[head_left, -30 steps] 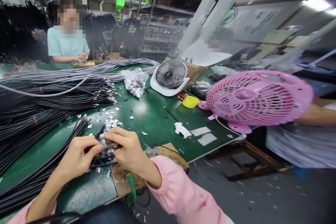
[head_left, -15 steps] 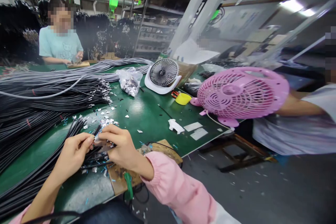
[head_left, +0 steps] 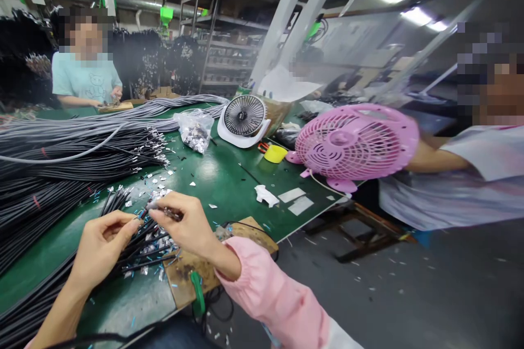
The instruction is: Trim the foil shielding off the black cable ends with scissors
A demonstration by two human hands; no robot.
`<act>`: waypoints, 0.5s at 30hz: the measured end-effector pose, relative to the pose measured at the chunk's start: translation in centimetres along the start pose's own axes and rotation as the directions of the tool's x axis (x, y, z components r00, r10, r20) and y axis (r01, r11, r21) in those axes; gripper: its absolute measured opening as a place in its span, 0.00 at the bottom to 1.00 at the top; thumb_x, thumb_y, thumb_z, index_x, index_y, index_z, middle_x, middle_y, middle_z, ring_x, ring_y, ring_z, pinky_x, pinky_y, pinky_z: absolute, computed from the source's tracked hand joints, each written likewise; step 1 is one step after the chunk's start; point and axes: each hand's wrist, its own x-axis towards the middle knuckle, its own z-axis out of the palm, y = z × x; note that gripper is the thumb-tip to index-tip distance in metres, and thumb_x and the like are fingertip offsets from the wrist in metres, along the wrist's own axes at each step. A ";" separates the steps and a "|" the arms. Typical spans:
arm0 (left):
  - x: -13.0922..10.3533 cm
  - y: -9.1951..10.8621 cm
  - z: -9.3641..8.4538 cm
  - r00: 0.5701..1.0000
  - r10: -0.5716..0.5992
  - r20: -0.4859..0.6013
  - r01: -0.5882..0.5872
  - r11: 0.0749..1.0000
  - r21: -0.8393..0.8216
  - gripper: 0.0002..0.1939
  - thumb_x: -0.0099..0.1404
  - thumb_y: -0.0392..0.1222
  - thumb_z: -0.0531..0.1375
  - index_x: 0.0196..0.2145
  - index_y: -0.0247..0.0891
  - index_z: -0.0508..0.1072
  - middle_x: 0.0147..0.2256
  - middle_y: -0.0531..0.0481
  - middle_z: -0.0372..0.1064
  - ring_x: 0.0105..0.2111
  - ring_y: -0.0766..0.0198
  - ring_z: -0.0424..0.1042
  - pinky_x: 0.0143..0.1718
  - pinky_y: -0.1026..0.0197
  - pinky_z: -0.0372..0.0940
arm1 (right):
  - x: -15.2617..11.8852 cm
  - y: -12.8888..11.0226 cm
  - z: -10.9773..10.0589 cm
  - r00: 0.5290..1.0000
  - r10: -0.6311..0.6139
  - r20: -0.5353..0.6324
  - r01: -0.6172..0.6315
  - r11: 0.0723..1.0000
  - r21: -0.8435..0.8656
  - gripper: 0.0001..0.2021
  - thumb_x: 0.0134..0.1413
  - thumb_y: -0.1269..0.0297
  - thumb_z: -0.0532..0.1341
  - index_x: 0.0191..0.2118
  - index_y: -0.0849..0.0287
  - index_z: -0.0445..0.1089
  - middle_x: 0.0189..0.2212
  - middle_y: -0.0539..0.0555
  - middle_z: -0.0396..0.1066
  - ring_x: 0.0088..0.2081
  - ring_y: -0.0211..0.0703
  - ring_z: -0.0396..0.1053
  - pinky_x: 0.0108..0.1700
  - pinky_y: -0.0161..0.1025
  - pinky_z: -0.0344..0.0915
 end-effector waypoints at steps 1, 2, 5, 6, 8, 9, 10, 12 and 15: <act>0.0 -0.1 0.1 1.000 0.008 -0.024 -0.008 1.000 0.007 0.17 0.50 0.56 0.67 0.21 0.37 0.77 0.17 0.52 0.69 0.16 0.68 0.64 0.16 0.68 0.59 | -0.2 -0.1 0.1 0.998 -0.046 0.031 0.046 0.999 -0.005 0.07 0.53 0.70 0.64 0.25 0.59 0.75 0.21 0.49 0.69 0.24 0.35 0.62 0.28 0.33 0.59; -0.1 -0.2 0.2 0.999 0.022 -0.047 -0.021 1.000 0.018 0.16 0.50 0.54 0.67 0.21 0.37 0.77 0.18 0.52 0.70 0.16 0.68 0.65 0.16 0.68 0.60 | -0.4 -0.2 0.2 0.996 -0.076 0.052 0.077 0.997 -0.012 0.08 0.53 0.71 0.64 0.25 0.60 0.75 0.20 0.49 0.69 0.24 0.36 0.63 0.28 0.33 0.60; -0.4 -0.6 0.5 0.988 0.112 -0.109 -0.103 0.991 0.086 0.12 0.53 0.49 0.65 0.21 0.38 0.77 0.18 0.53 0.70 0.17 0.67 0.67 0.18 0.68 0.62 | -0.7 -0.2 0.4 0.992 -0.115 0.056 0.117 0.992 -0.040 0.08 0.52 0.74 0.64 0.24 0.60 0.74 0.20 0.49 0.69 0.23 0.35 0.64 0.27 0.32 0.60; -0.5 -0.8 0.6 0.979 0.160 -0.127 -0.143 0.981 0.129 0.11 0.54 0.48 0.64 0.21 0.39 0.76 0.19 0.54 0.70 0.18 0.67 0.67 0.19 0.68 0.62 | -0.8 -0.2 0.5 0.992 -0.117 0.048 0.119 0.992 -0.047 0.07 0.51 0.76 0.64 0.25 0.61 0.74 0.20 0.50 0.69 0.23 0.35 0.64 0.27 0.32 0.61; -0.8 -1.1 0.9 0.947 0.274 -0.166 -0.229 0.942 0.245 0.09 0.57 0.44 0.63 0.22 0.40 0.76 0.20 0.54 0.70 0.20 0.67 0.68 0.21 0.67 0.64 | -0.8 -0.1 0.6 0.994 -0.106 0.036 0.109 0.992 -0.062 0.06 0.50 0.76 0.64 0.26 0.60 0.74 0.20 0.49 0.69 0.22 0.35 0.63 0.27 0.32 0.61; -0.9 -1.1 1.0 0.927 0.328 -0.182 -0.264 0.915 0.305 0.09 0.58 0.43 0.62 0.22 0.41 0.76 0.20 0.55 0.71 0.20 0.67 0.68 0.23 0.67 0.65 | -0.9 -0.1 0.7 0.995 -0.096 0.026 0.097 0.993 -0.072 0.06 0.49 0.75 0.63 0.25 0.60 0.74 0.20 0.49 0.68 0.22 0.35 0.62 0.27 0.32 0.61; -1.1 -1.1 1.2 0.907 0.375 -0.192 -0.292 0.888 0.356 0.09 0.59 0.42 0.61 0.23 0.41 0.76 0.21 0.55 0.71 0.20 0.67 0.68 0.24 0.67 0.65 | -0.9 -0.1 0.7 0.996 -0.083 0.014 0.084 0.993 -0.083 0.06 0.49 0.75 0.62 0.24 0.60 0.73 0.19 0.48 0.67 0.22 0.35 0.62 0.26 0.32 0.61; -1.2 -1.0 1.3 0.887 0.421 -0.188 -0.319 0.856 0.407 0.09 0.60 0.42 0.60 0.23 0.42 0.77 0.21 0.55 0.71 0.21 0.67 0.68 0.25 0.66 0.66 | -0.9 -0.1 0.9 0.998 -0.067 -0.018 0.065 0.993 -0.103 0.07 0.46 0.75 0.61 0.22 0.59 0.71 0.18 0.47 0.66 0.21 0.35 0.61 0.26 0.32 0.60; -0.9 -0.6 0.9 0.938 0.330 -0.103 -0.272 0.889 0.369 0.09 0.58 0.46 0.61 0.24 0.43 0.78 0.21 0.54 0.74 0.21 0.65 0.71 0.23 0.66 0.65 | -0.9 -0.4 1.0 0.997 -0.054 -0.055 0.049 0.995 -0.092 0.08 0.42 0.75 0.60 0.19 0.58 0.70 0.17 0.47 0.64 0.21 0.35 0.60 0.24 0.32 0.58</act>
